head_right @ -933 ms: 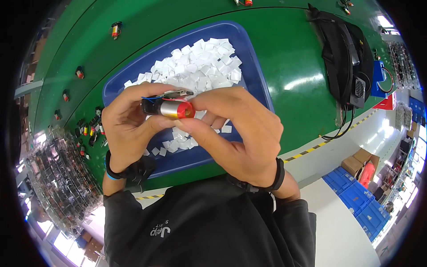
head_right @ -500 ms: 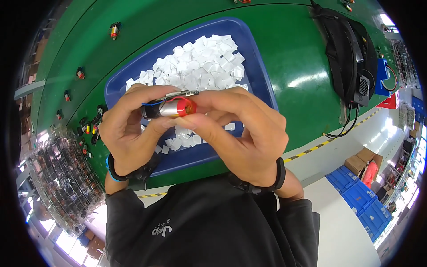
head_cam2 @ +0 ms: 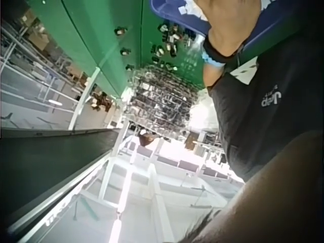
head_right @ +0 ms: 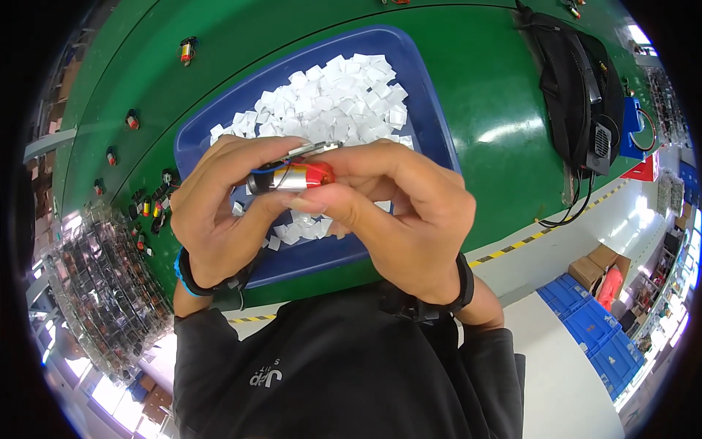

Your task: The person assembles electronic components by picking up a circuit board and a battery, wrapping a white adhesive strip around them to secure the unit, and placing it on the green workbench.

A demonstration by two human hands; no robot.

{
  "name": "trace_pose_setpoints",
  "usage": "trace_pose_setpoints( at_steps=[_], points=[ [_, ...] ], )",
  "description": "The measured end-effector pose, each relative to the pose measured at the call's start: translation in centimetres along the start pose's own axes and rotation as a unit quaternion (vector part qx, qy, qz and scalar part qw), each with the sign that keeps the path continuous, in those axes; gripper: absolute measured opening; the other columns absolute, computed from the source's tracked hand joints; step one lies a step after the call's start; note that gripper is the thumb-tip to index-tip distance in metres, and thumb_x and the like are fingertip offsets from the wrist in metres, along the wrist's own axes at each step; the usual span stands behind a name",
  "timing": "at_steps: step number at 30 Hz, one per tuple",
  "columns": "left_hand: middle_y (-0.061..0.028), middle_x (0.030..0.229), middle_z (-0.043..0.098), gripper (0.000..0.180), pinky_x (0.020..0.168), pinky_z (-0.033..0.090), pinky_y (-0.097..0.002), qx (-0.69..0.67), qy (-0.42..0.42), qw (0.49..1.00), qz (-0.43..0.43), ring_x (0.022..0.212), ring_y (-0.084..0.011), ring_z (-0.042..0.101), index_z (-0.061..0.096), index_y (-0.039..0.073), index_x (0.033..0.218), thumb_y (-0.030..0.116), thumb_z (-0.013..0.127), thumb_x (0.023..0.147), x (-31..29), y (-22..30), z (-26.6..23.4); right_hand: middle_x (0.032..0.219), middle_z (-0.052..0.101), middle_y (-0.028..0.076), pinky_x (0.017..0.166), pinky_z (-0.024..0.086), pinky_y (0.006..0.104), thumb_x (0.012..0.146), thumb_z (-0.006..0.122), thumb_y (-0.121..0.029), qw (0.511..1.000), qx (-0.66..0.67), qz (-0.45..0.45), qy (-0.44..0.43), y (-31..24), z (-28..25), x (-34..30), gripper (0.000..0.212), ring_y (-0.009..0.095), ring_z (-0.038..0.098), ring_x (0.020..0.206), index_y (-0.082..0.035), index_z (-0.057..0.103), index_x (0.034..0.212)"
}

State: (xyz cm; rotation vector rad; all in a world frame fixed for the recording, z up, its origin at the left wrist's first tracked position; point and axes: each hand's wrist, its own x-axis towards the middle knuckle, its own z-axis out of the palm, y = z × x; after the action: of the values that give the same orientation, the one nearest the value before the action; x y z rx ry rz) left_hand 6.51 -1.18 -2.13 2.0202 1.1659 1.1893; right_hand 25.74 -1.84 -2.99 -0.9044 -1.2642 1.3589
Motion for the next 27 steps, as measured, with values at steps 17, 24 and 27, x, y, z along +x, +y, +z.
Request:
trace_pose_setpoints(
  at_steps=[17, 24, 27],
  points=[
    [-0.0148, 0.103, 0.072, 0.036, 0.076, 0.052, -0.032, 0.029, -0.065, 0.997, 0.018, 0.085, -0.024, 0.067, 0.069, -0.005, 0.11, 0.003, 0.08, 0.077, 0.0, 0.8, -1.0, 0.085, 0.073, 0.013, 0.054, 0.053, 0.0197, 0.083, 0.079, 0.002, 0.998, 0.021, 0.051, 0.015, -0.8, -0.2, -0.2, 0.015, 0.011, 0.069, 0.065, 0.009, 0.067, 0.09],
    [-0.0161, 0.098, 0.071, 0.032, 0.07, 0.057, -0.0319, -0.15, -0.083, 0.982, -0.084, 0.086, -0.0229, 0.069, 0.064, -0.008, 0.113, 0.004, 0.073, 0.085, 0.2, 1.1, -0.9, 0.081, 0.069, 0.012, 0.052, 0.05, 0.0233, 0.081, 0.078, 0.005, 0.994, -0.067, -0.056, -0.07, -0.3, -1.1, 0.2, 0.019, 0.014, 0.066, 0.062, 0.007, 0.063, 0.094],
    [-0.0165, 0.097, 0.069, 0.031, 0.068, 0.059, -0.0318, -0.405, -0.044, 0.866, -0.29, 0.087, -0.0221, 0.07, 0.061, -0.009, 0.115, 0.005, 0.07, 0.088, -0.1, 1.0, -0.7, 0.08, 0.069, 0.01, 0.052, 0.048, 0.0233, 0.073, 0.085, 0.001, 0.985, -0.131, -0.107, 0.016, -1.4, 0.0, 1.4, 0.027, 0.013, 0.064, 0.062, 0.004, 0.068, 0.095]
  ],
)
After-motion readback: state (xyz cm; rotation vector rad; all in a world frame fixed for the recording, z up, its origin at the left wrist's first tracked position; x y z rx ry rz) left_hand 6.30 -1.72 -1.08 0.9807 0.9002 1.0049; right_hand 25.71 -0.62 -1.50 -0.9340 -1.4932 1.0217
